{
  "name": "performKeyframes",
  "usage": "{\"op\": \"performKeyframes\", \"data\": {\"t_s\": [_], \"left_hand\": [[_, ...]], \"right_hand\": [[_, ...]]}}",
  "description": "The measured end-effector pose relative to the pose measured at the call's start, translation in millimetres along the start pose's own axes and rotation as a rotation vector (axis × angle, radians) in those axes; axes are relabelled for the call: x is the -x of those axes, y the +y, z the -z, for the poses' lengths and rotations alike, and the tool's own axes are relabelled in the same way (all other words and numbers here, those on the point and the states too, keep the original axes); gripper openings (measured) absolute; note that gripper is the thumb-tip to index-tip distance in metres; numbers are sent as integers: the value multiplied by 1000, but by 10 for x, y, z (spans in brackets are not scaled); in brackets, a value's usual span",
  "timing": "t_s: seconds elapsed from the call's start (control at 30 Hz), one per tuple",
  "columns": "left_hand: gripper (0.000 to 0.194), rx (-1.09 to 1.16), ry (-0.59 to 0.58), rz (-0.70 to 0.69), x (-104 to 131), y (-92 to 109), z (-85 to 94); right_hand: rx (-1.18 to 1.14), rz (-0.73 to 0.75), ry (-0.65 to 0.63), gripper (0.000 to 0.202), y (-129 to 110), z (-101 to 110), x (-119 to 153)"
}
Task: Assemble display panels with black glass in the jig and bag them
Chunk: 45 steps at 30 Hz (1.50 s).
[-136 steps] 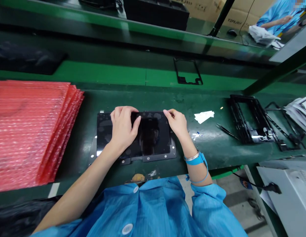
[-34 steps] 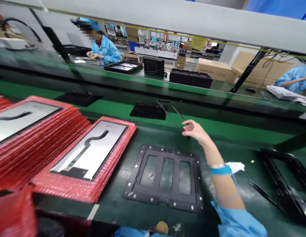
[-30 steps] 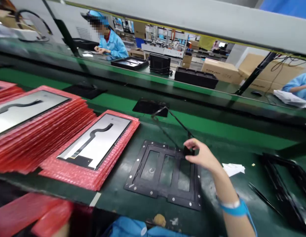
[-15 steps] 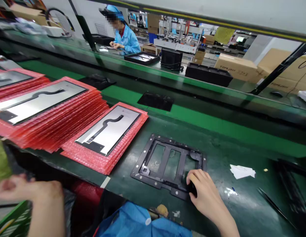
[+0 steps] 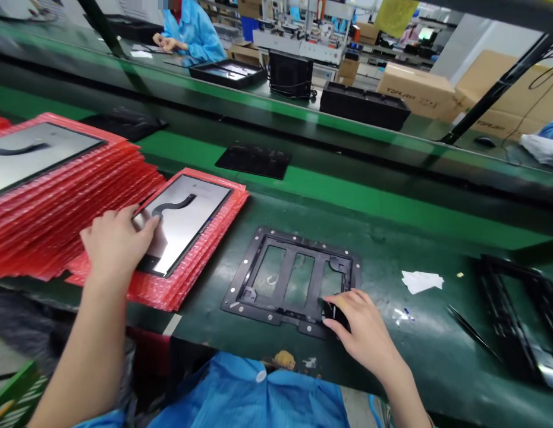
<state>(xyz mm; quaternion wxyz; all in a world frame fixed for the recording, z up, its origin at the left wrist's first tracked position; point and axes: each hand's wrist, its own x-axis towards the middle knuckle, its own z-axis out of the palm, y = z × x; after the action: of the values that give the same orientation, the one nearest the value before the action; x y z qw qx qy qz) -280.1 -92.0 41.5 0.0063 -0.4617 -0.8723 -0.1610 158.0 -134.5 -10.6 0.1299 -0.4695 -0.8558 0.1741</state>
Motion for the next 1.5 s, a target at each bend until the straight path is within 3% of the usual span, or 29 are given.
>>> {"op": "performKeyframes", "data": {"t_s": [0.13, 0.23, 0.37, 0.43, 0.53, 0.67, 0.8, 0.87, 0.97, 1.13, 1.23, 1.33, 1.43, 1.5], "left_hand": [[69, -75, -10, 41, -136, 1, 51], [52, 23, -16, 101, -214, -66, 172], [33, 481, -119, 267, -173, -178, 383], [28, 805, -80, 366, -73, -165, 455], [21, 1184, -22, 385, 167, -12, 455], [47, 1371, -229, 309, 566, 338, 258], [49, 1396, -448, 309, 858, 647, 31], [49, 1397, -527, 285, 918, 750, -44], [49, 1399, -551, 229, 928, 853, -117], [40, 1382, -608, 124, 932, 951, -182], [39, 1363, -621, 111, 947, 987, -201], [38, 1370, -587, 118, 917, 1007, -219], [36, 1424, -521, 141, 856, 1016, -238], [33, 1471, -538, 163, 833, 1020, -245]], "right_hand": [[-17, 30, 91, 18, -61, -33, -62], [-30, 54, 209, 19, -103, -57, -133], [-76, 119, 303, 18, -214, -88, -262], [-130, 147, 325, 16, -303, -104, -343], [-255, 172, 395, 16, -472, -118, -473], [-357, 151, 519, 15, -685, -101, -631], [-233, 59, 602, 18, -748, -80, -722], [-118, -7, 634, 20, -716, -78, -724], [-13, -114, 646, 18, -643, -76, -677], [-16, -267, 546, 14, -555, -54, -594], [-137, -335, 475, 12, -519, -30, -575], [-454, -369, 452, 9, -413, 10, -475], [-679, -433, 562, 13, -140, 77, -199], [-573, -581, 651, 17, 131, 126, 51]]}}
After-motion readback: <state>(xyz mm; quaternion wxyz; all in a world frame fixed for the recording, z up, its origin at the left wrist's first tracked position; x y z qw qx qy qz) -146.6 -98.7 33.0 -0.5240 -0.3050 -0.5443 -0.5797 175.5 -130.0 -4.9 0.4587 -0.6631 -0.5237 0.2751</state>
